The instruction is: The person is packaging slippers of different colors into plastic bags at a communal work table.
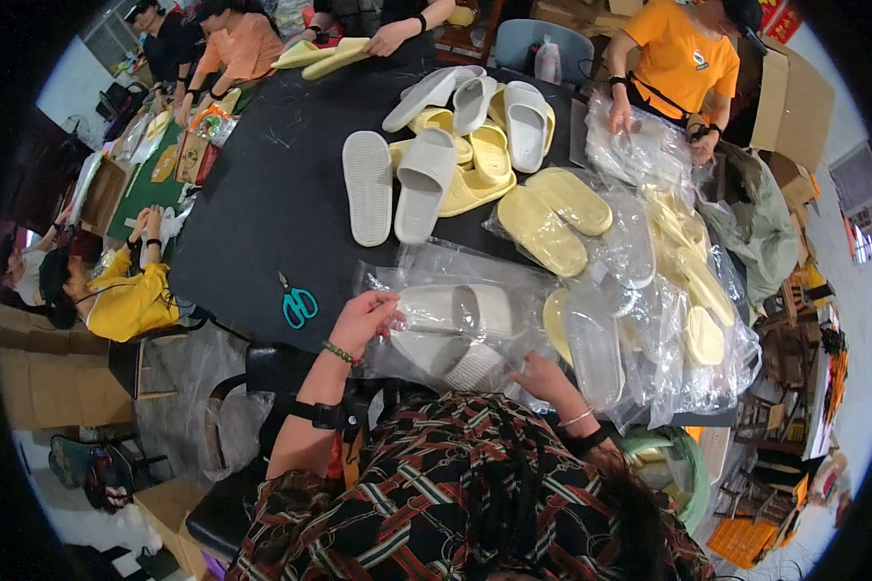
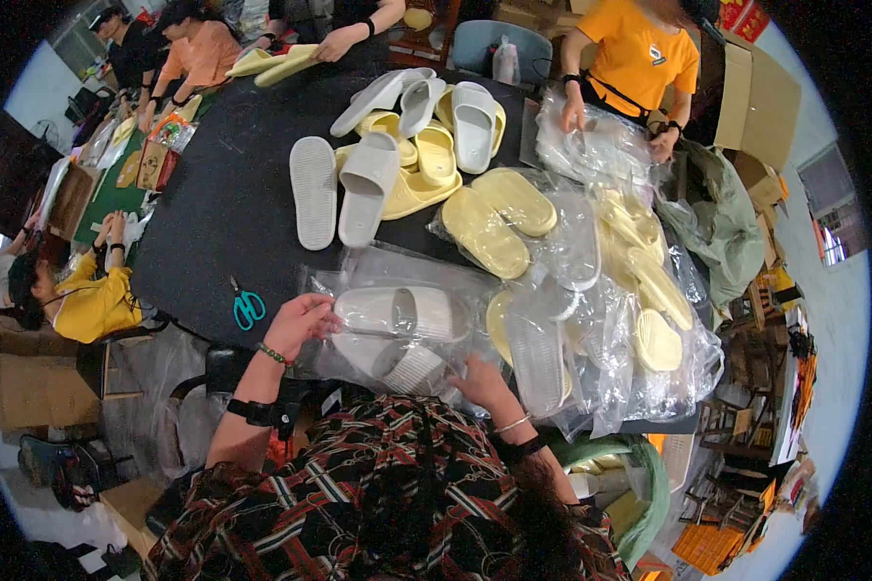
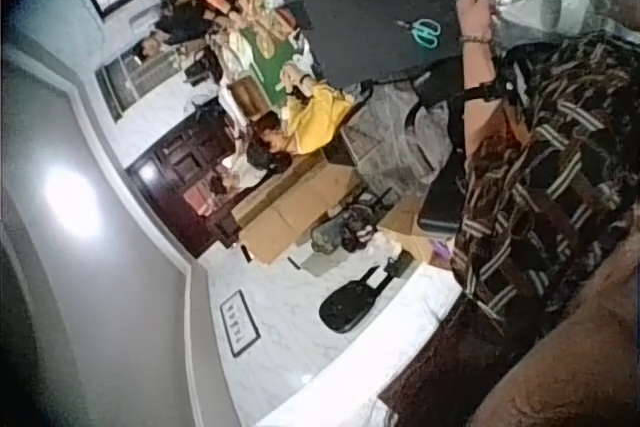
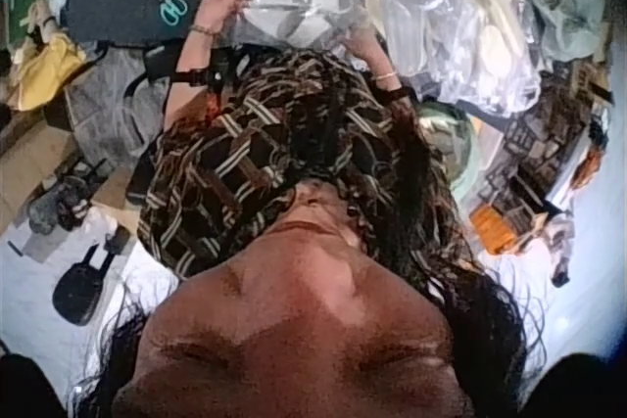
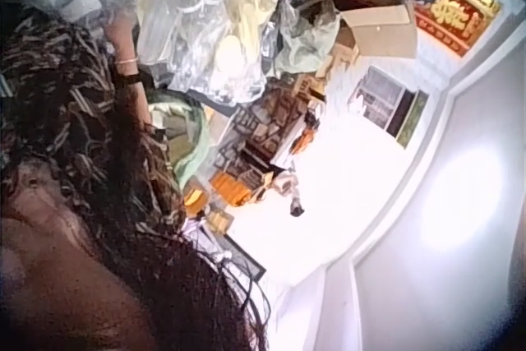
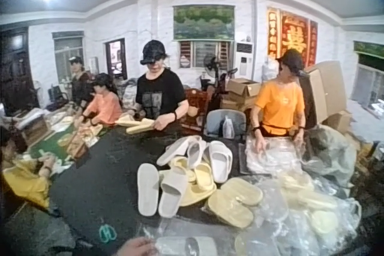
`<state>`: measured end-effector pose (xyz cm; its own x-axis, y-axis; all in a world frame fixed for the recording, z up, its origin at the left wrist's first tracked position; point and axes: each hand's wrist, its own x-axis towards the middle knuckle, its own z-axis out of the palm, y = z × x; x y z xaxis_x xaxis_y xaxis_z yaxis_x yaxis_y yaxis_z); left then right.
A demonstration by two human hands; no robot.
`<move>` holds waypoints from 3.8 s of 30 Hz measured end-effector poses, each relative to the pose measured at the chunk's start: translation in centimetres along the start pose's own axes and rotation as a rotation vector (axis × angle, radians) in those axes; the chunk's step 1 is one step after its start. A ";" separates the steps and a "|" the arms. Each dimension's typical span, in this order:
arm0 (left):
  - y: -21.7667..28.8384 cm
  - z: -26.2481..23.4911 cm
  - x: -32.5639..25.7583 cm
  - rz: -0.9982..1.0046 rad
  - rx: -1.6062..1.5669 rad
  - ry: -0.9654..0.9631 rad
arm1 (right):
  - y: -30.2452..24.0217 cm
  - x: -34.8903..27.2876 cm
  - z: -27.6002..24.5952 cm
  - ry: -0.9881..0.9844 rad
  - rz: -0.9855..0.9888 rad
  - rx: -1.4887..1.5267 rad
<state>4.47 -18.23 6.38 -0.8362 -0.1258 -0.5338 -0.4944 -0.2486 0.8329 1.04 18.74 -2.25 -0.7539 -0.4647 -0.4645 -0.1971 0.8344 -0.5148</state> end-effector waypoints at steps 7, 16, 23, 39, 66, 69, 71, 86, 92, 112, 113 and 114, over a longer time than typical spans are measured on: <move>-1.0 -1.2 1.5 0.012 0.040 0.043 | 1.8 1.6 2.5 -0.090 0.091 0.164; 0.9 -1.3 1.8 -0.025 0.056 0.019 | 2.7 2.3 3.1 0.021 0.070 0.426; 5.3 1.3 -1.1 0.044 0.030 -0.051 | 0.0 1.2 -0.9 0.156 0.083 0.675; -4.1 -3.7 0.1 0.072 0.308 -0.167 | 4.6 2.5 2.2 0.334 -0.033 0.365; -10.7 -2.9 7.4 -0.035 0.692 0.014 | 2.3 1.3 0.6 0.265 0.083 0.340; -11.9 -3.7 7.6 0.154 0.851 0.053 | 2.1 1.7 0.8 0.283 0.098 0.314; -12.2 -3.4 7.8 0.202 0.853 0.041 | 3.3 2.0 1.6 0.331 0.053 0.279; -10.9 -1.0 7.5 -0.110 0.300 0.081 | 2.9 1.4 2.2 0.286 0.047 0.303; -10.8 0.0 8.6 -0.018 0.616 0.329 | 2.7 1.5 2.1 0.346 -0.021 0.224; -12.1 -1.1 12.1 0.210 0.681 0.152 | -3.1 0.8 -3.3 0.171 0.062 -0.195; -12.5 -1.4 12.1 0.205 0.682 0.153 | -3.7 1.5 -3.7 0.166 0.062 -0.192; -12.5 -1.5 12.1 0.193 0.634 0.138 | -4.2 2.2 -4.1 0.239 -0.123 -0.221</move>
<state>0.90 -18.05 -10.71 -0.9061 -0.2434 -0.3459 -0.4185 0.3972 0.8167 -2.38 15.41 1.82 -0.8364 -0.5047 -0.2137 -0.4067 0.8329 -0.3754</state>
